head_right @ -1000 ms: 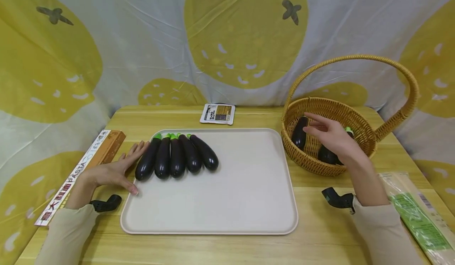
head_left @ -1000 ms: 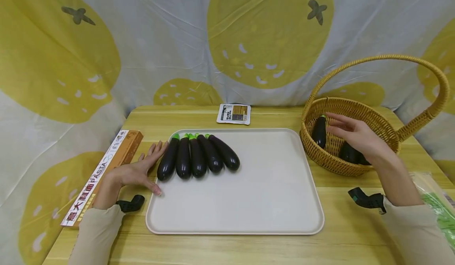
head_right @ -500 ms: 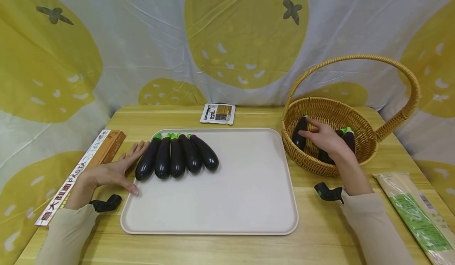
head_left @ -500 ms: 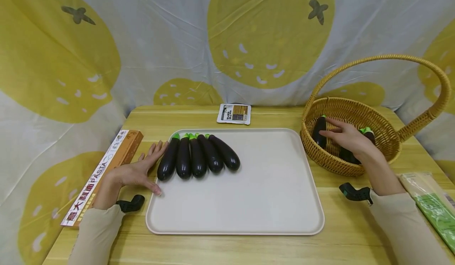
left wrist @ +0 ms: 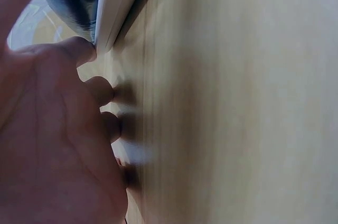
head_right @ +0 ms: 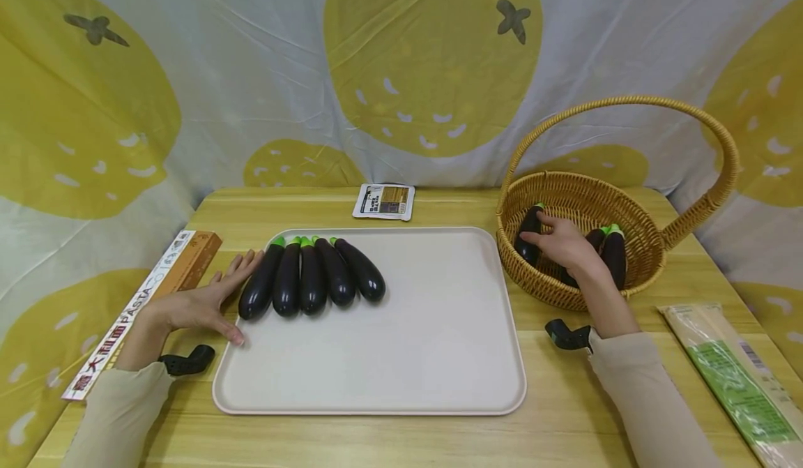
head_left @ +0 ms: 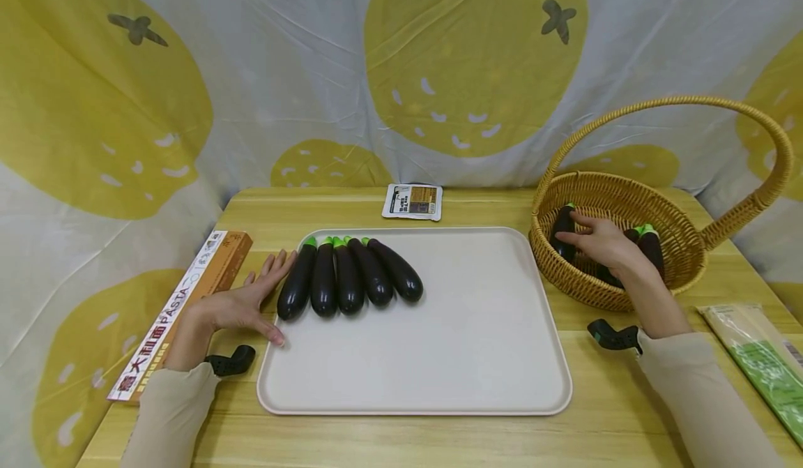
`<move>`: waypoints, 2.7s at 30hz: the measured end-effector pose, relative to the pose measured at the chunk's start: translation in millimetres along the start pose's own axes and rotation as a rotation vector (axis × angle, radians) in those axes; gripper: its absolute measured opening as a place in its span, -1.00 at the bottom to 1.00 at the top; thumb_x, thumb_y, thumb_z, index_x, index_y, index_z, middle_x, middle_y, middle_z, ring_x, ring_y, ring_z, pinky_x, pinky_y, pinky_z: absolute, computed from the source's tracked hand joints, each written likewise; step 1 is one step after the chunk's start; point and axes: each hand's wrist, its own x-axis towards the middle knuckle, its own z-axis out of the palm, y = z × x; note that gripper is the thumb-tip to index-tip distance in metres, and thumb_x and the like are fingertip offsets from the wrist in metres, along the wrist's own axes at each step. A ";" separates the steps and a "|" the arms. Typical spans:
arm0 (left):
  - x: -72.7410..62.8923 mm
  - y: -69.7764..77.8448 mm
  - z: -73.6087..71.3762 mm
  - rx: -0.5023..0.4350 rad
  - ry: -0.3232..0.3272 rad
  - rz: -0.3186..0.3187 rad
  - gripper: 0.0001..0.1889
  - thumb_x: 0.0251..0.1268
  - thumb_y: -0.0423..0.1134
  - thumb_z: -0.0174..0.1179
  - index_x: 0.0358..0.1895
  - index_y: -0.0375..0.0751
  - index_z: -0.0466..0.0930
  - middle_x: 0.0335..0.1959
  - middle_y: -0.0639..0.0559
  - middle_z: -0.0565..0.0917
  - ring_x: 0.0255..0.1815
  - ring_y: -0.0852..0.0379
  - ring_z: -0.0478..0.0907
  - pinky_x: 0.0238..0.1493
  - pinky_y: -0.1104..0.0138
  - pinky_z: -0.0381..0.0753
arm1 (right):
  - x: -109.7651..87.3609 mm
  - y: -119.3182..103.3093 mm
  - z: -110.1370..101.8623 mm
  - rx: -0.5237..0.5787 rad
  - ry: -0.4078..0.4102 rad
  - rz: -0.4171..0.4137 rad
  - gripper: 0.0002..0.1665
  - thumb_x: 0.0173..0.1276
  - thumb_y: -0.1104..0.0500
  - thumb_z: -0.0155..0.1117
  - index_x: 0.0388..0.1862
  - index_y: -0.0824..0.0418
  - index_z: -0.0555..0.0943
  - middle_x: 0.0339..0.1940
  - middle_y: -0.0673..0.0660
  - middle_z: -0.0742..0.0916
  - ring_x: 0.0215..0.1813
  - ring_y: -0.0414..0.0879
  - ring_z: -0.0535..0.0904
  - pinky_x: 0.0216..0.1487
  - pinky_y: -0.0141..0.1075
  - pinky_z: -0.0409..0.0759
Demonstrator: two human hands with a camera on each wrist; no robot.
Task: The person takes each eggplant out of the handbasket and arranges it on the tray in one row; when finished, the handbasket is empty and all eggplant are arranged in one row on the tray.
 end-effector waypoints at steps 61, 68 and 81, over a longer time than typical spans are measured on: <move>-1.4 -4.9 -1.3 0.034 -0.003 -0.004 0.56 -0.17 -0.05 0.69 0.70 -0.12 -0.48 0.61 -0.43 -0.66 0.59 -0.48 -0.79 0.42 -0.49 -0.69 | -69.8 -50.9 7.5 0.128 -0.347 -0.392 -0.27 0.63 0.12 0.13 0.69 -0.07 0.19 0.59 0.07 0.44 0.26 -0.30 0.57 0.00 -0.25 0.69; 0.0 -2.0 -1.5 0.033 -0.006 -0.005 0.55 -0.16 -0.05 0.69 0.70 -0.10 -0.49 0.62 -0.40 -0.67 0.59 -0.46 -0.79 0.44 -0.48 -0.70 | -26.7 -81.2 51.1 0.112 -0.406 -0.397 -0.22 0.57 0.05 0.23 0.68 -0.12 0.21 0.56 0.25 0.46 0.36 0.00 0.53 0.12 -0.17 0.70; 1.0 -2.6 -3.2 0.022 -0.013 -0.015 0.56 -0.16 -0.04 0.69 0.70 -0.06 -0.49 0.62 -0.39 -0.68 0.59 -0.45 -0.81 0.45 -0.46 -0.71 | 33.2 -105.9 102.7 0.149 -0.475 -0.378 -0.21 0.50 0.12 0.29 0.64 -0.13 0.28 0.53 0.25 0.49 0.44 0.10 0.48 0.14 -0.14 0.72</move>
